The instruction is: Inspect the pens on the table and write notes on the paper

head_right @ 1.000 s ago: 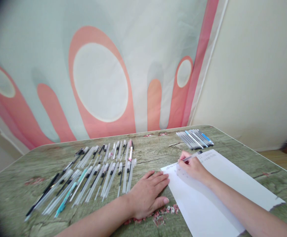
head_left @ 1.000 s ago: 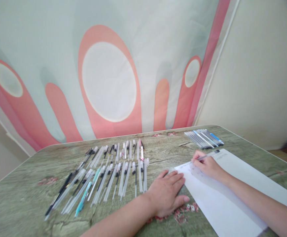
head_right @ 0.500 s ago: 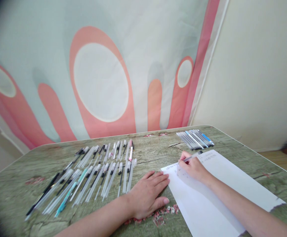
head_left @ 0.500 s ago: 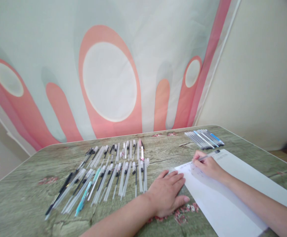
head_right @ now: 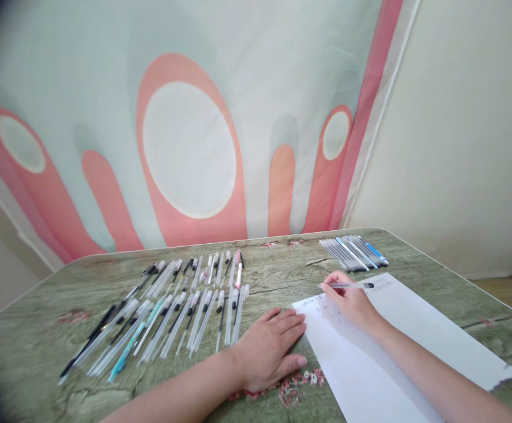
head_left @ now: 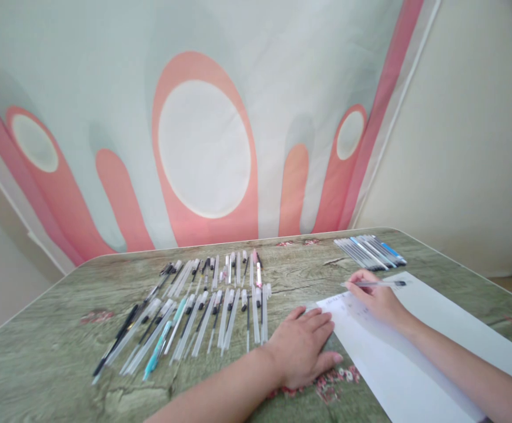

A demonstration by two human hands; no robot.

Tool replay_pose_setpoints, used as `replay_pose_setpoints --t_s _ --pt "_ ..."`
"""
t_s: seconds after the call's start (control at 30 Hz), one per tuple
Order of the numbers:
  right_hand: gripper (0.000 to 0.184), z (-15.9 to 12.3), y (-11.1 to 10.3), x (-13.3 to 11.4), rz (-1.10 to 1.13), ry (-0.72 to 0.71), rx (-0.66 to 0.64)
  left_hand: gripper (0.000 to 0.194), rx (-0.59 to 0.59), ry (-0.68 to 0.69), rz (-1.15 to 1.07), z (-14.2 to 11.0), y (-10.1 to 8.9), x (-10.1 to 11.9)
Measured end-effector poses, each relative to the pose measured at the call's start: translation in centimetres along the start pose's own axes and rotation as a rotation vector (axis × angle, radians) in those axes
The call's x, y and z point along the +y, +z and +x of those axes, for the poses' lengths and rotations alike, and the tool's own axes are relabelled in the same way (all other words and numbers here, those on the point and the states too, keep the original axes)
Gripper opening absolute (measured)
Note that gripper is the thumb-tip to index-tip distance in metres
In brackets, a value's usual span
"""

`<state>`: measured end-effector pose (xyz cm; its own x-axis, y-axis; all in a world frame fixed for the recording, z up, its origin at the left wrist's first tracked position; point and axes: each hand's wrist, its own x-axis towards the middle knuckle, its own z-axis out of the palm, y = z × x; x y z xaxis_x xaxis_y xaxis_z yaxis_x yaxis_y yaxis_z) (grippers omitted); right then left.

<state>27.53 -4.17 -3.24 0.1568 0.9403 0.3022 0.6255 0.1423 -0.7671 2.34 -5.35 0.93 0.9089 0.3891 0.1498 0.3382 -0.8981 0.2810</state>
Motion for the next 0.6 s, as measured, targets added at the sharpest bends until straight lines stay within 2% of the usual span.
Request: replay_pose_setpoints --t_s 0.13,0.3,0.4,0.5,0.6 --pt "0.02 -0.2 0.0 -1.6 0.005 -0.045 0.02 0.041 0.06 -0.035 0.036 -0.1 -0.2 -0.9" --pt "0.03 -0.3 1.0 -4.8 0.135 -0.018 -0.092 0.024 0.154 -0.248 0.082 -0.3 -1.3 -4.0" --pt "0.037 -0.3 3.1 -6.8 0.342 0.045 -0.154 0.026 0.189 -0.341 0.093 -0.4 -1.9 -5.7" --pt "0.039 -0.1 6.0 -8.3 0.521 0.11 -0.128 0.028 0.196 -0.393 0.073 -0.5 -2.6 -6.8" --pt "0.036 0.1 8.4 -9.2 0.591 0.157 -0.122 0.027 0.228 -0.431 0.043 -0.5 -3.9 -7.5"
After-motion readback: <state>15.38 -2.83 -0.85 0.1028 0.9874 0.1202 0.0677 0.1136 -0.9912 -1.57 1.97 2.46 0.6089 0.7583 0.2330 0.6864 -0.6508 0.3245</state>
